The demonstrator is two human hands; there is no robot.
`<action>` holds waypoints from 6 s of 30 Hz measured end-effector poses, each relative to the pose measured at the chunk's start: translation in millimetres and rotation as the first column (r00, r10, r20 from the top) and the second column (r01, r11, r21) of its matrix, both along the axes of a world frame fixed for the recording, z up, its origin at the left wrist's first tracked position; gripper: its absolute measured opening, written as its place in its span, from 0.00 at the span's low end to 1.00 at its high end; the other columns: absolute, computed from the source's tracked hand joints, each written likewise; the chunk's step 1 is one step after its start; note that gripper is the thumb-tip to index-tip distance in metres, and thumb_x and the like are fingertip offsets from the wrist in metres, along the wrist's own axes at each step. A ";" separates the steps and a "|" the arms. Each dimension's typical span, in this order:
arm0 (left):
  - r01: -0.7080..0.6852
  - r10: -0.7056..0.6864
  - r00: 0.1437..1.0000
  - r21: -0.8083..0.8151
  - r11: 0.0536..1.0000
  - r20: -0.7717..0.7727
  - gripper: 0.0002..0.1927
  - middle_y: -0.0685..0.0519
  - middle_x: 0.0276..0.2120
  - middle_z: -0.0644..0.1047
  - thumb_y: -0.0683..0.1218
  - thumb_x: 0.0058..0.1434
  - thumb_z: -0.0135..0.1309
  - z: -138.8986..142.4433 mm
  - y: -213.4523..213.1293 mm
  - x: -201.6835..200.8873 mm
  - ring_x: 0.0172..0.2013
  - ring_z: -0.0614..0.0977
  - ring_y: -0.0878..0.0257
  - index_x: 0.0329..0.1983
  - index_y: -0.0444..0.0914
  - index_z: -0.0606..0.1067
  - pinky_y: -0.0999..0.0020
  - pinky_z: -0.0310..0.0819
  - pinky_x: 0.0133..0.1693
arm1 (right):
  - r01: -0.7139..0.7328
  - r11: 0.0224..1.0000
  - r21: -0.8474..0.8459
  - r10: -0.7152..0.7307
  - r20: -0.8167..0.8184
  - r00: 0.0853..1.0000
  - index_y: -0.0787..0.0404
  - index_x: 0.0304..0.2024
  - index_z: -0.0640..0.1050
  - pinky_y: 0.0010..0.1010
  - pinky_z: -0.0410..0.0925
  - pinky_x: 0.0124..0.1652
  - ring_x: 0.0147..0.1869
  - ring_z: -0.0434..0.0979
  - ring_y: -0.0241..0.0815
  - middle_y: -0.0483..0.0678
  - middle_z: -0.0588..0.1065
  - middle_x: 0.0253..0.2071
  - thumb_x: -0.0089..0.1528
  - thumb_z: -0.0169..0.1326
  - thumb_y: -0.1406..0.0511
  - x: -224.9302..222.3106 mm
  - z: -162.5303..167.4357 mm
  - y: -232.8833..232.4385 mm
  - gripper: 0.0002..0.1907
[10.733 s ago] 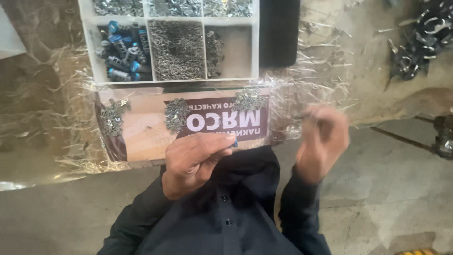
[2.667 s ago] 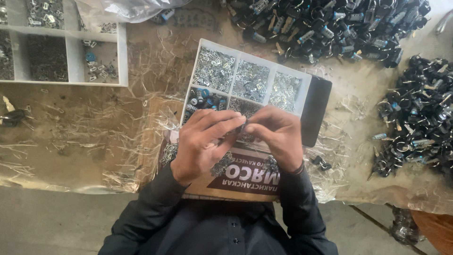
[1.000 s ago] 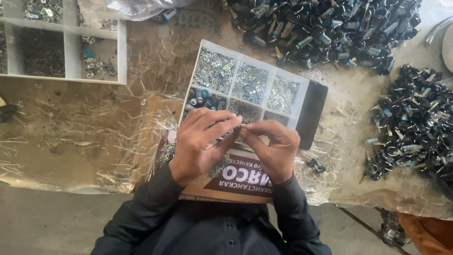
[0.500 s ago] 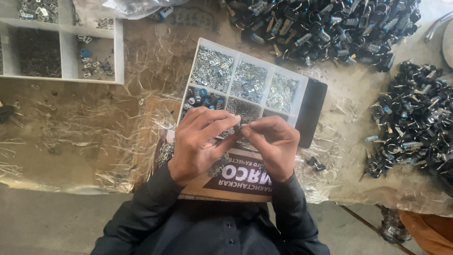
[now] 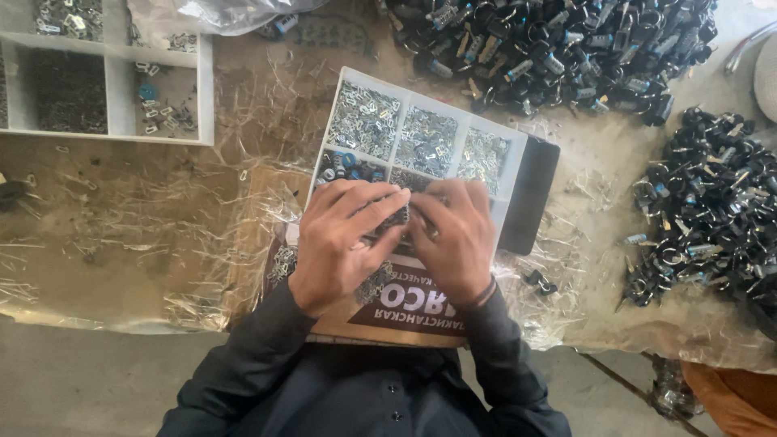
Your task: The person sits at a workbench assembling small metal clamps by hand. They pick a blue plastic insert and a metal clamp body from a compartment organizer box, press the insert into the clamp, and place the finished clamp onto a pile on the table, repeating the cycle.
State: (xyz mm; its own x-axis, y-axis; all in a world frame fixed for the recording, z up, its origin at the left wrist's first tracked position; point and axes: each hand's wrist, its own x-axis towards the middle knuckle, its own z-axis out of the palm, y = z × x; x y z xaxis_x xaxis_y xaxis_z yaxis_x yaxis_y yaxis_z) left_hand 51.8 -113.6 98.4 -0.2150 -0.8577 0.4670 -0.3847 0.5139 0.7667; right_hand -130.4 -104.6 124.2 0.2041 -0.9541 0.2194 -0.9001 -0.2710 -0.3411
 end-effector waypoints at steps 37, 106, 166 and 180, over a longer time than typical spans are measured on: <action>0.083 -0.079 0.996 -0.103 0.991 0.042 0.26 0.52 0.50 0.76 0.38 0.55 0.65 -7.6 -0.8 3.8 0.47 0.77 0.55 0.59 0.38 0.78 0.59 0.72 0.52 | 0.031 0.971 0.238 -0.118 0.362 0.925 0.62 0.35 0.84 0.26 0.66 0.33 0.33 0.73 0.37 0.45 0.77 0.33 0.56 0.66 0.71 -2.2 21.8 -0.7 0.06; 0.020 -0.024 0.998 -0.076 0.997 -0.051 0.23 0.53 0.47 0.77 0.43 0.56 0.68 -4.7 4.0 2.9 0.46 0.76 0.55 0.57 0.39 0.79 0.58 0.71 0.52 | 0.045 0.968 0.248 -0.210 0.692 0.691 0.60 0.39 0.82 0.29 0.69 0.40 0.39 0.75 0.38 0.44 0.77 0.36 0.57 0.66 0.68 -14.6 1.6 -0.7 0.09; 0.186 -0.171 0.964 0.056 0.981 -0.205 0.26 0.48 0.46 0.79 0.38 0.50 0.74 -1.1 15.2 -10.9 0.45 0.82 0.59 0.52 0.38 0.80 0.67 0.77 0.47 | -0.052 0.969 0.241 -0.140 0.708 0.692 0.64 0.45 0.81 0.24 0.70 0.40 0.41 0.78 0.32 0.46 0.79 0.38 0.62 0.66 0.66 -24.4 26.9 41.8 0.11; -0.027 0.053 0.967 0.106 0.994 -0.249 0.24 0.48 0.48 0.78 0.40 0.54 0.75 -10.7 72.5 60.2 0.46 0.82 0.60 0.54 0.37 0.81 0.68 0.79 0.48 | -0.131 0.988 -0.077 0.143 0.180 0.973 0.61 0.46 0.79 0.37 0.69 0.42 0.41 0.77 0.49 0.48 0.77 0.41 0.59 0.65 0.70 -10.0 -34.2 150.7 0.13</action>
State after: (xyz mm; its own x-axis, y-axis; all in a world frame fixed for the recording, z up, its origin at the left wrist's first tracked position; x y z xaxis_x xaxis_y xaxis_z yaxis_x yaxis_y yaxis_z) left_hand 112.1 -41.1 87.7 -0.0661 -0.9088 0.4119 -0.1920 0.4167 0.8885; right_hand -140.4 46.0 90.1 0.2824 -0.9026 0.3249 -0.7763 -0.4140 -0.4754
